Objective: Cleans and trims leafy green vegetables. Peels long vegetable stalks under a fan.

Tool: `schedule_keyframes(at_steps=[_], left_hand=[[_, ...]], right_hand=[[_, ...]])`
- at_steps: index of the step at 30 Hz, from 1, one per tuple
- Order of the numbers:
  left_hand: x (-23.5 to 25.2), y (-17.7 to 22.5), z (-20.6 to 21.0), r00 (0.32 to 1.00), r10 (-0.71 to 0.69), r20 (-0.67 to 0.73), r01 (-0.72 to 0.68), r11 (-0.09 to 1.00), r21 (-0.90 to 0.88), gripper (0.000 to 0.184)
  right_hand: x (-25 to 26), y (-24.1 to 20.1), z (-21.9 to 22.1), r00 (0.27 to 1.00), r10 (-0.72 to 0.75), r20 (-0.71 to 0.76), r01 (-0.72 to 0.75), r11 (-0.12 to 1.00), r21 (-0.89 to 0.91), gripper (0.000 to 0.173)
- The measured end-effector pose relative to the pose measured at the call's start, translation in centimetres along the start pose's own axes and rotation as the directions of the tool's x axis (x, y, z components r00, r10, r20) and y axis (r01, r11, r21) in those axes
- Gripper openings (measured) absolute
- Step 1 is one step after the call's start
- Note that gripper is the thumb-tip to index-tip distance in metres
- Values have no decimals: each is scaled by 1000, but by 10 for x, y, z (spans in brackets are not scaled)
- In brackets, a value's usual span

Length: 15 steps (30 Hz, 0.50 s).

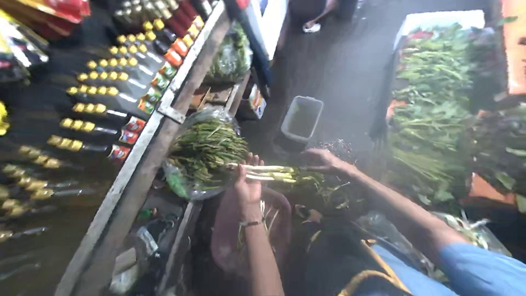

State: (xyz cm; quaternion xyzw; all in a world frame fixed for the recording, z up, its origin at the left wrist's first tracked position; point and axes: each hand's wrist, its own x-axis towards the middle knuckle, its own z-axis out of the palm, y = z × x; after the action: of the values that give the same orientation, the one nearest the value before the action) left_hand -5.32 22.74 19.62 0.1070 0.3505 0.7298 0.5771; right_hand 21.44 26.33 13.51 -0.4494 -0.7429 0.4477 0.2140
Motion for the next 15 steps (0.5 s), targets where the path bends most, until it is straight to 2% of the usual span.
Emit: schedule_keyframes(at_steps=[2, 3, 6, 8, 10, 12, 14, 15], left_hand=[[-15, -16, 22, 997, -37, 70, 33, 998, 48, 31], [-21, -22, 31, 991, -49, 127, 41, 997, 63, 30], [-38, -35, 53, 951, -38, 306, -7, 989, 145, 25], [-52, -43, 69, 946, -47, 321, -27, 975, 222, 27], [-66, -52, 85, 969, -76, 235, 4, 955, 296, 23], [-68, -62, 91, 979, -71, 191, -2, 934, 357, 17], [-60, -72, 81, 951, -38, 307, -94, 909, 406, 17], [-55, -75, 75, 927, -33, 374, -149, 882, 447, 15]], right_hand=[[-13, -14, 0, 992, -77, 98, 81, 996, -36, 46], [-23, -16, -1, 993, -90, 76, 95, 994, -60, 40], [-56, -2, -6, 973, -174, -154, 195, 973, 127, 29], [-73, 1, -12, 966, -120, -229, 183, 942, 282, 30], [-89, -10, -21, 961, -82, -264, 177, 915, 362, 30], [-100, -20, -33, 952, -93, -293, 206, 900, 384, 41], [-107, -23, -44, 942, -132, -308, 249, 891, 379, 53], [-110, -23, -50, 936, -157, -316, 275, 886, 374, 50]])
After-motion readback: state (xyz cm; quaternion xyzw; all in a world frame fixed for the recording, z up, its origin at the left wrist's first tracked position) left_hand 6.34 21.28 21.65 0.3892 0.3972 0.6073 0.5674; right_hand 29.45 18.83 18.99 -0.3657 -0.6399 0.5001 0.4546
